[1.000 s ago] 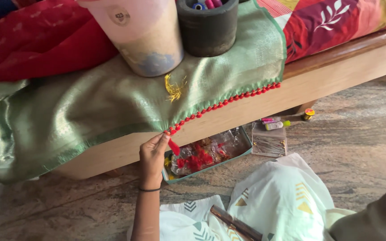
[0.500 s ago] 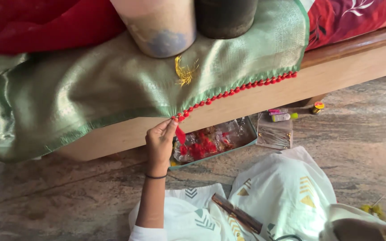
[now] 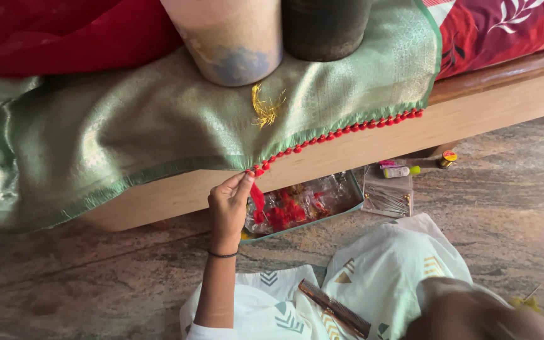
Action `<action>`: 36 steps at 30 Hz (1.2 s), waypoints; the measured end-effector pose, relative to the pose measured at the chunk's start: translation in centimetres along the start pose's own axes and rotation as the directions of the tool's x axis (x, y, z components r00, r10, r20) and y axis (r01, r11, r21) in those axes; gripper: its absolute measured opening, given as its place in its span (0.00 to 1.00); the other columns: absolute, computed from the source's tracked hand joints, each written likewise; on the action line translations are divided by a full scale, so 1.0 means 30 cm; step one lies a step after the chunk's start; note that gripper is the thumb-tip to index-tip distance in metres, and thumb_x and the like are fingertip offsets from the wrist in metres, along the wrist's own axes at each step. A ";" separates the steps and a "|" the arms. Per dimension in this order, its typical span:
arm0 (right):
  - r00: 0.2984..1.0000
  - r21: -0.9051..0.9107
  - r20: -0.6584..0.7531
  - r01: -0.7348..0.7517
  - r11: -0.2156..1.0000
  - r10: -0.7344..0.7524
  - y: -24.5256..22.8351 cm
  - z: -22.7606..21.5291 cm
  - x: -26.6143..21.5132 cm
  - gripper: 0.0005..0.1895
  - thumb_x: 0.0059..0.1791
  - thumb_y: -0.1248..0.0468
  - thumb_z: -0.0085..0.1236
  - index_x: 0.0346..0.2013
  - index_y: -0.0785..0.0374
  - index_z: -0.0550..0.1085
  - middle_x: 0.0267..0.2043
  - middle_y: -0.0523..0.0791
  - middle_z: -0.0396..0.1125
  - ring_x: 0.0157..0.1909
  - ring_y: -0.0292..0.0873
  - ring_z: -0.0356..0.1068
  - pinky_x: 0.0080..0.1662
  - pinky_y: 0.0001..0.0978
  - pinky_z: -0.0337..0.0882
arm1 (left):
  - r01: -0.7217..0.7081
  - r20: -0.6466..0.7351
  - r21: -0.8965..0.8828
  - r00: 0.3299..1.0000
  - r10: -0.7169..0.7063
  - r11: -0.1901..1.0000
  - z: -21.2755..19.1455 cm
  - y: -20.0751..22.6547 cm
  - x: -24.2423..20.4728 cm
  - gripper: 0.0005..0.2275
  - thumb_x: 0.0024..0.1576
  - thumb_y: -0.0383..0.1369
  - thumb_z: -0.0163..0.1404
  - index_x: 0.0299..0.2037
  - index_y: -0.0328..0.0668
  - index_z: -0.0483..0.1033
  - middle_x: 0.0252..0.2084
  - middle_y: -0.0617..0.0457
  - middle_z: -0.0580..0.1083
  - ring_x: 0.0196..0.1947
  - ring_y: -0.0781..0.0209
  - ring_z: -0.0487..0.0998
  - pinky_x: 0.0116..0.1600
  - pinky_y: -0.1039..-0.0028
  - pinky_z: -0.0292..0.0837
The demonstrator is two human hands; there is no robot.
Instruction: Attach and trim decorative tassels on the edge of a green and red garment.
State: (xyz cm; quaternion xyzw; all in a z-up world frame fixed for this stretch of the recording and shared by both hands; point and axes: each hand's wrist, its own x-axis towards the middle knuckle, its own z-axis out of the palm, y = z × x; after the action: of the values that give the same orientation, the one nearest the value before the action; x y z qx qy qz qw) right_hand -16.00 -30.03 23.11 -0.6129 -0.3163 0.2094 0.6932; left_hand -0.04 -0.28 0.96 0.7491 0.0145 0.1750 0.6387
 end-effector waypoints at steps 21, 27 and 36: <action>0.968 -0.687 -0.183 -0.002 0.727 -0.169 0.632 -0.165 0.684 0.05 0.49 0.67 0.59 0.35 0.64 0.80 0.29 0.44 0.75 0.29 0.36 0.70 0.35 0.30 0.69 | 0.353 0.572 -0.404 0.817 -0.068 0.844 -0.143 -0.021 0.133 0.12 0.61 0.32 0.53 0.44 0.26 0.82 0.42 0.45 0.82 0.46 0.59 0.82 0.60 0.67 0.73; 0.941 -0.699 -0.312 -0.134 0.703 -0.131 0.641 -0.151 0.693 0.05 0.47 0.64 0.63 0.36 0.59 0.83 0.30 0.44 0.79 0.25 0.38 0.75 0.32 0.34 0.73 | 0.283 0.456 -0.370 0.885 -0.092 0.885 -0.104 -0.123 0.119 0.11 0.59 0.32 0.53 0.43 0.28 0.82 0.42 0.47 0.83 0.47 0.61 0.82 0.60 0.71 0.71; 0.924 -0.913 -0.158 -0.002 0.408 -0.348 0.571 -0.199 0.750 0.07 0.52 0.69 0.57 0.32 0.61 0.82 0.34 0.45 0.76 0.30 0.41 0.76 0.36 0.38 0.76 | -0.115 -0.057 0.065 0.991 0.119 0.991 0.026 0.008 -0.034 0.11 0.63 0.35 0.53 0.45 0.33 0.83 0.38 0.50 0.84 0.40 0.72 0.82 0.47 0.76 0.75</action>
State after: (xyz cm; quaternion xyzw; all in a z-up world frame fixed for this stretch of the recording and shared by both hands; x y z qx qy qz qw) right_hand 5.86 -16.30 10.11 -0.8754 -0.3228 -0.1701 0.3171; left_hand -0.81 -1.33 0.86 0.7622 -0.0045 0.2344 0.6035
